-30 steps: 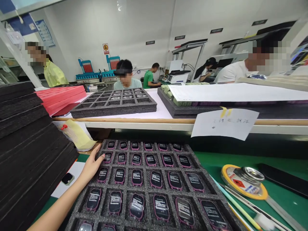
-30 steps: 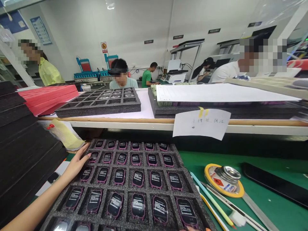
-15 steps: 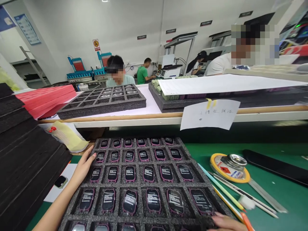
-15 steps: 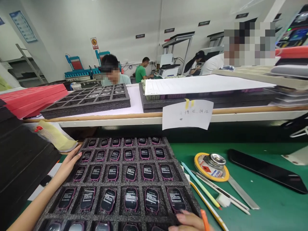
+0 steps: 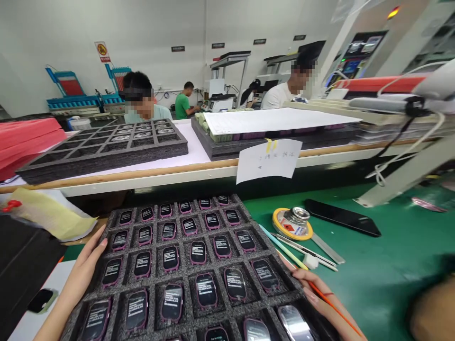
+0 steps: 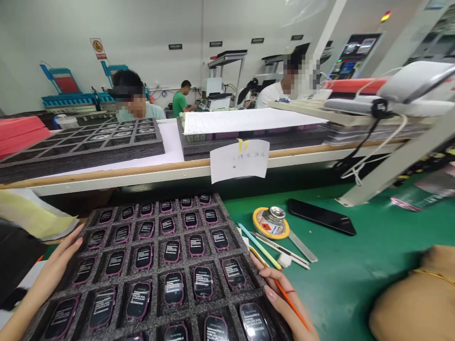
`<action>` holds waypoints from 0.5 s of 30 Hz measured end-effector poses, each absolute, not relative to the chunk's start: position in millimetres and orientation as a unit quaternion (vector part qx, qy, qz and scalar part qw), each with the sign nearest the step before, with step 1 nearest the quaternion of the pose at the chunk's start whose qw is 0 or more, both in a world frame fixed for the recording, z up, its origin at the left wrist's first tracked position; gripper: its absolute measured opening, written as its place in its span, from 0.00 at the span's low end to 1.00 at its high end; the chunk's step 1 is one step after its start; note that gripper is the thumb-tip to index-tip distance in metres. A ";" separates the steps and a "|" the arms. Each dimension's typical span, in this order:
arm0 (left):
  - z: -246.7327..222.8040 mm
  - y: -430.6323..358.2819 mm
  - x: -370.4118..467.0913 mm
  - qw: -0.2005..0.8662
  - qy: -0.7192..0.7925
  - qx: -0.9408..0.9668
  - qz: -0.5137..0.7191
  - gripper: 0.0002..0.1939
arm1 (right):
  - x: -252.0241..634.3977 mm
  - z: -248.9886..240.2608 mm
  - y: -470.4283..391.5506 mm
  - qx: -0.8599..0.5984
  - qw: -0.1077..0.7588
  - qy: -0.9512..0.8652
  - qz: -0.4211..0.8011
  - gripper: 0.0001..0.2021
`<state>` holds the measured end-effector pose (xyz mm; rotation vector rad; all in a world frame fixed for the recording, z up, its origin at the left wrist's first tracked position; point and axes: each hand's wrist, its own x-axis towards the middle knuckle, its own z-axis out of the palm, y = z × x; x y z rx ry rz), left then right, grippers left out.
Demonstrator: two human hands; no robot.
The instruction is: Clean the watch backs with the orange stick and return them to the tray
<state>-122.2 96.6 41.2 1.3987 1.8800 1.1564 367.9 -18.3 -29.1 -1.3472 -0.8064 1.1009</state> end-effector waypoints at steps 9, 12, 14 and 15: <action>32.9 97.7 -135.0 0.282 0.699 0.509 0.416 0.31 | 357.5 -26.4 -8.3 -0.551 0.570 -0.283 0.539 0.22; 25.1 98.9 -147.0 0.296 0.689 0.518 0.411 0.31 | 343.6 -10.7 -17.7 -0.548 0.598 -0.239 0.534 0.20; 21.4 98.8 -153.9 0.315 0.675 0.534 0.401 0.29 | 335.0 -3.3 -22.5 -0.543 0.610 -0.210 0.538 0.19; 19.8 98.8 -156.3 0.319 0.669 0.538 0.402 0.27 | 332.3 -1.6 -24.0 -0.539 0.617 -0.201 0.537 0.20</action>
